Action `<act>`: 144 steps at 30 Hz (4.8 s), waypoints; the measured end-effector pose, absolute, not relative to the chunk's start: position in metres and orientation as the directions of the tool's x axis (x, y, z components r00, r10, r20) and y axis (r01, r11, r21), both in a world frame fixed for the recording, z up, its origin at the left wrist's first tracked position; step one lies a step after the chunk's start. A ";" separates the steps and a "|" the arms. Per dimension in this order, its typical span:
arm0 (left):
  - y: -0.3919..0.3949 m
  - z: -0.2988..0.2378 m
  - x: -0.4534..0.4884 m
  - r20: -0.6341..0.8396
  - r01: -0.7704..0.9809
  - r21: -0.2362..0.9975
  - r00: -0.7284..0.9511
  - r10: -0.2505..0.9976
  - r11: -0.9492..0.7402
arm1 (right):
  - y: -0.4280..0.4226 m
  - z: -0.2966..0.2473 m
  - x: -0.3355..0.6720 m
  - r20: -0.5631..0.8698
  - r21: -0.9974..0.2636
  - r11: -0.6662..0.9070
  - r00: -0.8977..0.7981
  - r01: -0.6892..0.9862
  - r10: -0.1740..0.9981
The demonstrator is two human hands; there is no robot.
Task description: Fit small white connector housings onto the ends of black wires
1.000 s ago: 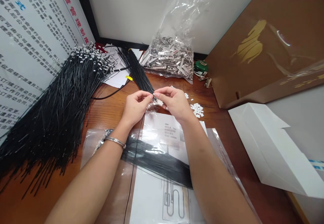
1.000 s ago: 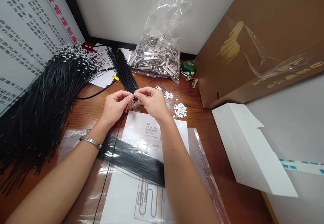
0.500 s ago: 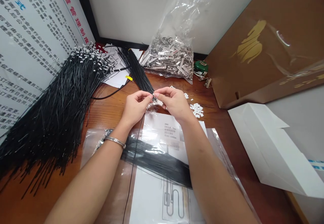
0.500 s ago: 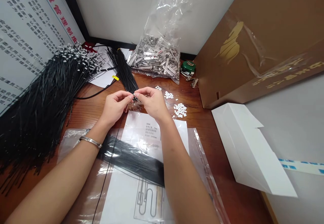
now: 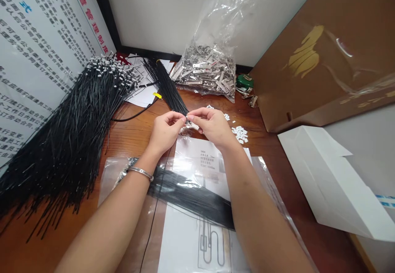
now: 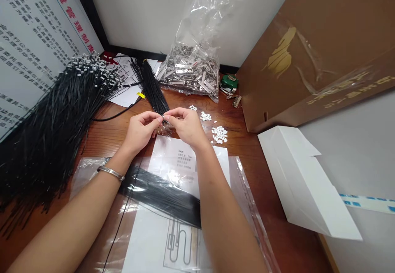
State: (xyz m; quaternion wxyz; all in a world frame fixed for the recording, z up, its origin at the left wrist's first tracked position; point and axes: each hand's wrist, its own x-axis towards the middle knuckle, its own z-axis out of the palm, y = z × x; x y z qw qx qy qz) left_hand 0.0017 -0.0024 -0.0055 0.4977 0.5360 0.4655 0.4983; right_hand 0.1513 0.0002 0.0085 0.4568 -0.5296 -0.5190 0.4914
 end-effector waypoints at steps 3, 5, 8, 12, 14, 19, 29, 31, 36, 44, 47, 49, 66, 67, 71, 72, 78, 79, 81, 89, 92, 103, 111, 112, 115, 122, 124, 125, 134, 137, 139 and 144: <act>-0.002 -0.007 0.001 0.091 0.053 0.994 0.069 0.993 -0.095 | 0.000 0.008 0.152 -0.043 -0.992 -0.039 -0.032 0.121 0.999; -0.002 -0.008 0.001 0.103 0.090 0.990 0.067 0.992 -0.109 | 0.000 0.008 0.153 -0.049 -0.989 -0.043 -0.038 0.138 0.998; -0.002 -0.009 0.000 0.120 0.141 0.982 0.065 0.991 -0.128 | 0.000 0.009 0.153 -0.055 -0.985 -0.046 -0.051 0.164 0.997; -0.003 -0.008 0.000 0.163 0.215 0.961 0.072 0.984 -0.175 | -0.001 0.010 0.153 -0.056 -0.981 -0.043 -0.064 0.187 0.996; -0.003 -0.008 0.000 0.163 0.206 0.963 0.073 0.984 -0.174 | -0.001 0.010 0.152 -0.054 -0.983 -0.044 -0.049 0.179 0.997; -0.002 -0.008 0.001 0.122 0.139 0.982 0.059 0.991 -0.130 | -0.001 0.009 0.151 -0.037 -0.988 -0.036 -0.003 0.147 0.999; -0.001 -0.008 0.001 0.104 0.098 0.990 0.021 0.994 -0.106 | -0.002 0.012 0.145 0.004 -0.992 0.000 0.034 0.129 0.999; 0.000 -0.009 0.000 0.111 0.104 0.988 0.016 0.994 -0.112 | -0.002 0.012 0.144 0.010 -0.993 0.006 0.040 0.118 0.999; 0.000 -0.009 0.000 0.111 0.103 0.988 0.026 0.993 -0.113 | -0.001 0.009 0.145 0.035 -0.991 0.029 0.040 0.131 0.999; 0.000 -0.007 0.001 0.070 0.022 0.997 0.006 0.998 -0.070 | 0.000 0.009 0.145 0.027 -0.990 0.019 0.054 0.137 0.998; -0.001 -0.005 0.002 0.039 -0.010 0.999 0.022 0.999 -0.039 | 0.000 0.010 0.145 0.007 -0.990 0.000 0.049 0.138 0.999; -0.001 -0.004 0.002 0.025 -0.027 0.999 0.026 0.999 -0.024 | 0.000 0.010 0.145 0.005 -0.990 -0.001 0.047 0.143 0.999; -0.001 -0.005 0.002 0.001 -0.059 0.998 0.066 0.998 0.003 | 0.001 0.007 0.144 -0.001 -0.995 -0.004 0.030 0.096 1.000; 0.000 -0.005 0.002 -0.004 -0.060 0.998 0.067 0.998 0.008 | 0.001 0.007 0.144 0.004 -0.996 0.001 0.029 0.090 1.000; 0.000 -0.006 0.002 -0.021 -0.066 0.997 0.075 0.997 0.026 | 0.001 0.007 0.144 -0.001 -0.996 -0.004 0.029 0.086 1.000; 0.000 -0.006 0.002 -0.023 -0.068 0.997 0.077 0.997 0.028 | 0.000 0.007 0.144 -0.004 -0.996 -0.007 0.026 0.090 1.000; 0.000 -0.007 0.002 -0.036 -0.073 0.996 0.078 0.996 0.042 | 0.000 0.007 0.143 0.020 -0.987 0.016 0.023 0.158 1.000; 0.000 -0.007 0.002 -0.036 -0.070 0.997 0.076 0.996 0.041 | 0.000 0.006 0.143 0.022 -0.986 0.018 0.024 0.167 0.999; 0.000 -0.007 0.002 -0.037 -0.066 0.997 0.072 0.997 0.041 | 0.000 0.006 0.143 0.018 -0.986 0.014 0.024 0.164 1.000; -0.002 -0.003 0.004 -0.034 -0.097 0.995 0.047 0.998 0.038 | -0.001 0.010 0.141 0.009 -0.996 0.005 0.043 0.088 0.999; -0.002 -0.001 0.004 -0.033 -0.102 0.994 0.040 0.999 0.037 | -0.001 0.012 0.142 0.027 -0.993 0.017 0.085 0.119 0.996; -0.002 -0.002 0.004 -0.022 -0.097 0.995 0.019 1.000 0.024 | -0.003 0.016 0.140 0.010 -0.992 -0.005 0.123 0.124 0.992; -0.001 -0.004 0.004 0.020 -0.064 0.998 0.029 0.999 -0.018 | -0.001 0.013 0.141 -0.001 -0.994 -0.011 0.087 0.105 0.996; -0.001 -0.004 0.004 0.020 -0.066 0.998 0.031 0.999 -0.018 | -0.001 0.013 0.141 0.000 -0.994 -0.009 0.084 0.105 0.996; -0.001 -0.003 0.004 0.017 -0.072 0.997 0.033 0.999 -0.014 | -0.002 0.014 0.141 -0.010 -0.994 -0.019 0.082 0.103 0.997; -0.001 -0.002 0.004 0.001 -0.080 0.997 0.029 1.000 0.002 | -0.002 0.013 0.141 -0.004 -0.994 -0.012 0.077 0.110 0.997; -0.003 -0.001 0.004 -0.005 -0.079 0.997 0.038 0.999 0.008 | -0.001 0.012 0.143 0.007 -0.995 -0.005 0.123 0.098 0.992; -0.003 -0.001 0.004 -0.008 -0.078 0.997 0.044 0.999 0.012 | -0.001 0.011 0.143 0.016 -0.996 0.002 0.154 0.088 0.988; -0.003 -0.002 0.004 -0.006 -0.063 0.998 0.058 0.998 0.009 | 0.001 0.010 0.144 0.016 -0.998 0.003 0.191 0.068 0.981; -0.003 -0.001 0.004 -0.013 -0.065 0.998 0.053 0.999 0.016 | 0.002 0.009 0.145 0.014 -0.998 0.002 0.190 0.065 0.982; -0.003 -0.001 0.004 -0.009 -0.063 0.998 0.046 0.999 0.012 | 0.002 0.008 0.145 0.016 -0.998 0.005 0.170 0.064 0.985; -0.002 -0.003 0.004 0.006 -0.055 0.998 0.041 0.999 -0.004 | 0.002 0.008 0.144 0.018 -0.999 0.011 0.188 0.035 0.982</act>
